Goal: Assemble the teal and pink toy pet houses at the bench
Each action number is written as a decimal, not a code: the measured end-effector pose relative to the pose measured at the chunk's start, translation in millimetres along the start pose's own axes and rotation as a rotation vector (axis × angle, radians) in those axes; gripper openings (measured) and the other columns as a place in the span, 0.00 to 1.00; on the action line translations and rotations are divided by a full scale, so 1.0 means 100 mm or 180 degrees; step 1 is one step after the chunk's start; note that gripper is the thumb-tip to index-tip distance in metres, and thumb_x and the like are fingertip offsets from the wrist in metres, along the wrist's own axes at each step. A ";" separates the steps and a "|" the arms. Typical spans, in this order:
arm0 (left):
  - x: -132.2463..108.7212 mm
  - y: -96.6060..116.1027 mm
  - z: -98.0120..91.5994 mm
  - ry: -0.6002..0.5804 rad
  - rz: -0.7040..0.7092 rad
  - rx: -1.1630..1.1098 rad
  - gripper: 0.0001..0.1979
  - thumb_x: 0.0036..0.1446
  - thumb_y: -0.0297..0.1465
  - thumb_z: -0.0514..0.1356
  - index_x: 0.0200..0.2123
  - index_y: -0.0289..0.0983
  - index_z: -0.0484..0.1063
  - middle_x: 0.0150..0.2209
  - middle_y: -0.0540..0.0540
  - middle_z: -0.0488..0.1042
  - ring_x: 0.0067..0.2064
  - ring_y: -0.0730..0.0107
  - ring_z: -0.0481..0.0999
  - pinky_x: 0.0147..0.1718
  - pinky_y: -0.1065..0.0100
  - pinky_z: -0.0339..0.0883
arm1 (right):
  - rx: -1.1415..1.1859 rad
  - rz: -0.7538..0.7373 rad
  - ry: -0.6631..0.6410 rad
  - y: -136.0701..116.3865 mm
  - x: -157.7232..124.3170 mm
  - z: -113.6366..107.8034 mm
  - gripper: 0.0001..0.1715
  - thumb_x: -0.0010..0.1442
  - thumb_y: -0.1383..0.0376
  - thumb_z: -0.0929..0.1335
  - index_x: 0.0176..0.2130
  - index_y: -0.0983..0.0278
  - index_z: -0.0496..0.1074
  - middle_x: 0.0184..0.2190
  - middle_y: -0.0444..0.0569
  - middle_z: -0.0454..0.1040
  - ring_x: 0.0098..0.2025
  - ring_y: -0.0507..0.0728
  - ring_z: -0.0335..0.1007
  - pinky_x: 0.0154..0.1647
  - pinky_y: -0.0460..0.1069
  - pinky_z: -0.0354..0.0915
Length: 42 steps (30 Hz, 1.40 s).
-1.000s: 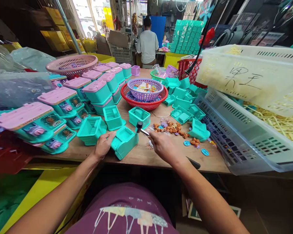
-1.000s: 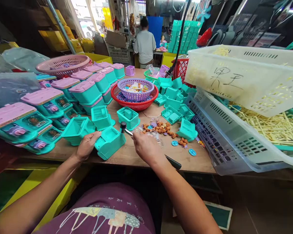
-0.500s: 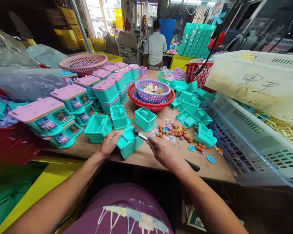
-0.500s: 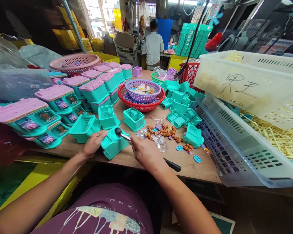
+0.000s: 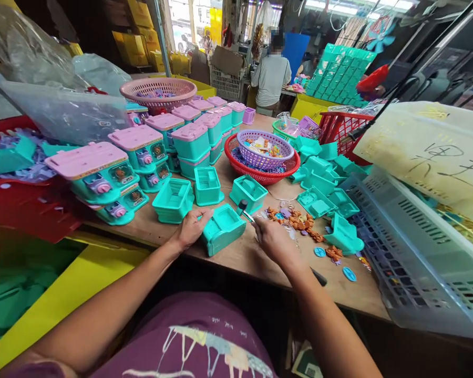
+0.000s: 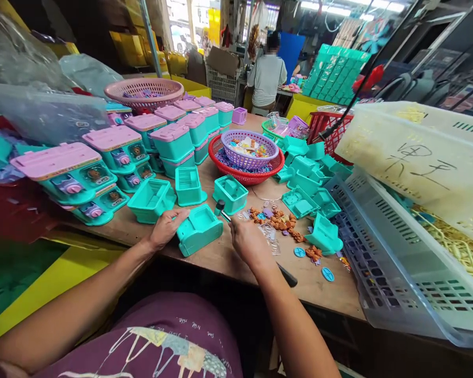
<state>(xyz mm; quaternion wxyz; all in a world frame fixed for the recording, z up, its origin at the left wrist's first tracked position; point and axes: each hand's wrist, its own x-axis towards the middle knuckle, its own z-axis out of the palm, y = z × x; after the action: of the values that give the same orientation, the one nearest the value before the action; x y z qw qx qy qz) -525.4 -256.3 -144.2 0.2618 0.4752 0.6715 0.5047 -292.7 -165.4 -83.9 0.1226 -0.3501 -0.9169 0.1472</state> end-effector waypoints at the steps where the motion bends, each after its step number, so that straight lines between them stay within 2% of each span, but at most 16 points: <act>1: 0.00 0.00 0.01 0.0036 -0.0002 0.0012 0.24 0.58 0.49 0.55 0.37 0.35 0.78 0.38 0.47 0.80 0.45 0.58 0.75 0.47 0.64 0.66 | 0.0010 0.0038 -0.0071 0.01 -0.06 0.03 0.17 0.69 0.62 0.58 0.41 0.62 0.73 0.28 0.49 0.75 0.28 0.54 0.68 0.29 0.47 0.53; 2: 0.00 0.00 0.02 0.0077 -0.0004 0.0029 0.23 0.58 0.49 0.54 0.36 0.35 0.78 0.37 0.47 0.79 0.44 0.59 0.74 0.46 0.65 0.66 | 0.0094 0.0085 0.0009 0.02 -0.11 0.05 0.17 0.69 0.62 0.58 0.42 0.62 0.73 0.28 0.49 0.75 0.28 0.54 0.69 0.29 0.46 0.54; 5: 0.02 -0.01 0.09 0.0175 0.0004 0.0079 0.22 0.59 0.47 0.53 0.32 0.35 0.76 0.32 0.49 0.77 0.42 0.61 0.73 0.43 0.67 0.65 | 0.0373 0.0228 0.0664 0.00 -0.19 0.07 0.20 0.70 0.61 0.56 0.52 0.63 0.70 0.34 0.51 0.77 0.33 0.55 0.70 0.34 0.46 0.58; 6: 0.03 0.00 0.12 0.0190 0.0010 0.0089 0.22 0.59 0.47 0.53 0.31 0.36 0.75 0.31 0.49 0.76 0.40 0.62 0.73 0.42 0.68 0.65 | 0.0353 0.0236 0.0729 0.00 -0.20 0.06 0.20 0.70 0.61 0.56 0.52 0.63 0.69 0.35 0.51 0.77 0.33 0.55 0.71 0.34 0.47 0.58; 10: 0.03 0.05 0.21 0.0230 0.0052 0.0079 0.23 0.61 0.47 0.50 0.32 0.35 0.73 0.29 0.50 0.72 0.37 0.65 0.71 0.38 0.69 0.64 | 0.0089 0.0099 0.0411 -0.02 -0.19 -0.02 0.19 0.68 0.61 0.58 0.47 0.63 0.73 0.32 0.51 0.77 0.32 0.56 0.71 0.33 0.47 0.58; 12: -0.02 0.08 0.20 0.0195 0.0110 0.0024 0.24 0.63 0.48 0.47 0.35 0.35 0.72 0.31 0.49 0.73 0.37 0.66 0.71 0.39 0.69 0.64 | 0.0224 0.0229 0.0694 -0.05 -0.23 -0.10 0.19 0.69 0.60 0.57 0.48 0.63 0.73 0.31 0.50 0.76 0.31 0.55 0.71 0.32 0.47 0.59; 14: -0.11 0.09 0.12 -0.0104 0.0225 0.0008 0.23 0.63 0.48 0.48 0.42 0.36 0.71 0.36 0.49 0.74 0.40 0.65 0.71 0.41 0.69 0.65 | 0.0417 0.0382 0.1048 -0.12 -0.32 -0.21 0.20 0.69 0.60 0.57 0.51 0.63 0.72 0.31 0.50 0.76 0.29 0.54 0.71 0.32 0.47 0.61; 17: -0.27 0.08 -0.03 -0.0733 0.0666 0.0428 0.24 0.56 0.46 0.60 0.51 0.37 0.69 0.46 0.45 0.73 0.48 0.61 0.70 0.48 0.66 0.64 | 0.0469 0.0288 0.1238 -0.30 -0.54 -0.28 0.20 0.69 0.60 0.57 0.52 0.64 0.70 0.34 0.52 0.77 0.33 0.56 0.73 0.35 0.48 0.64; 19: -0.35 0.05 -0.09 -0.0908 0.0983 0.0846 0.21 0.54 0.42 0.63 0.48 0.37 0.70 0.46 0.44 0.71 0.49 0.59 0.68 0.51 0.62 0.63 | 0.0391 0.0077 0.1193 -0.44 -0.69 -0.22 0.21 0.70 0.61 0.57 0.55 0.63 0.68 0.39 0.55 0.78 0.38 0.57 0.75 0.37 0.49 0.66; 21: -0.38 0.02 -0.08 -0.0884 0.1160 0.1061 0.14 0.56 0.38 0.61 0.42 0.37 0.73 0.43 0.44 0.71 0.47 0.59 0.67 0.50 0.61 0.63 | 0.0226 -0.0071 0.0975 -0.55 -0.80 -0.09 0.21 0.70 0.62 0.57 0.57 0.63 0.66 0.41 0.56 0.77 0.40 0.59 0.75 0.38 0.50 0.66; 25: -0.37 -0.03 0.01 -0.0746 0.1250 0.1155 0.09 0.58 0.36 0.61 0.38 0.36 0.75 0.41 0.43 0.72 0.46 0.59 0.67 0.48 0.60 0.63 | -0.0319 0.0056 0.0203 -0.65 -0.85 0.11 0.19 0.70 0.63 0.56 0.54 0.62 0.68 0.34 0.54 0.77 0.34 0.59 0.74 0.31 0.49 0.61; 30: -0.35 -0.05 0.04 -0.0733 0.1193 0.1116 0.10 0.58 0.38 0.62 0.37 0.39 0.78 0.39 0.44 0.73 0.46 0.58 0.67 0.47 0.59 0.63 | -0.0488 0.0069 0.0390 -0.71 -0.71 0.11 0.20 0.71 0.62 0.54 0.55 0.63 0.66 0.37 0.55 0.76 0.34 0.58 0.73 0.29 0.48 0.57; 34: -0.36 -0.06 0.05 -0.0689 0.1129 0.1131 0.10 0.58 0.39 0.62 0.33 0.38 0.78 0.35 0.45 0.72 0.43 0.60 0.67 0.43 0.61 0.64 | -0.0738 0.0173 -0.0038 -0.82 -0.58 0.12 0.17 0.71 0.61 0.55 0.47 0.62 0.69 0.33 0.52 0.75 0.27 0.56 0.71 0.24 0.49 0.49; 38: -0.37 -0.08 0.07 -0.0603 0.1177 0.1120 0.11 0.59 0.39 0.61 0.33 0.37 0.76 0.36 0.46 0.71 0.42 0.61 0.68 0.41 0.63 0.64 | -0.0595 0.0087 0.0022 -0.86 -0.54 0.16 0.17 0.71 0.61 0.55 0.49 0.61 0.68 0.34 0.51 0.76 0.29 0.56 0.72 0.25 0.48 0.52; 42: -0.35 -0.03 -0.01 -0.0608 0.1429 0.1500 0.11 0.61 0.37 0.58 0.32 0.36 0.73 0.35 0.44 0.71 0.42 0.60 0.67 0.40 0.62 0.65 | 0.0027 0.0048 -0.0048 -0.63 -0.63 0.15 0.15 0.71 0.61 0.56 0.43 0.61 0.69 0.31 0.49 0.75 0.31 0.55 0.72 0.30 0.47 0.58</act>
<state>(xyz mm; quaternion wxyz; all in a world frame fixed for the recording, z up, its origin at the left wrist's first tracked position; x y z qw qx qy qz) -512.4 -288.5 -151.0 0.0888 0.7037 0.6208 0.3339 -290.0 -256.2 -83.2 0.1161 -0.3553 -0.9145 0.1546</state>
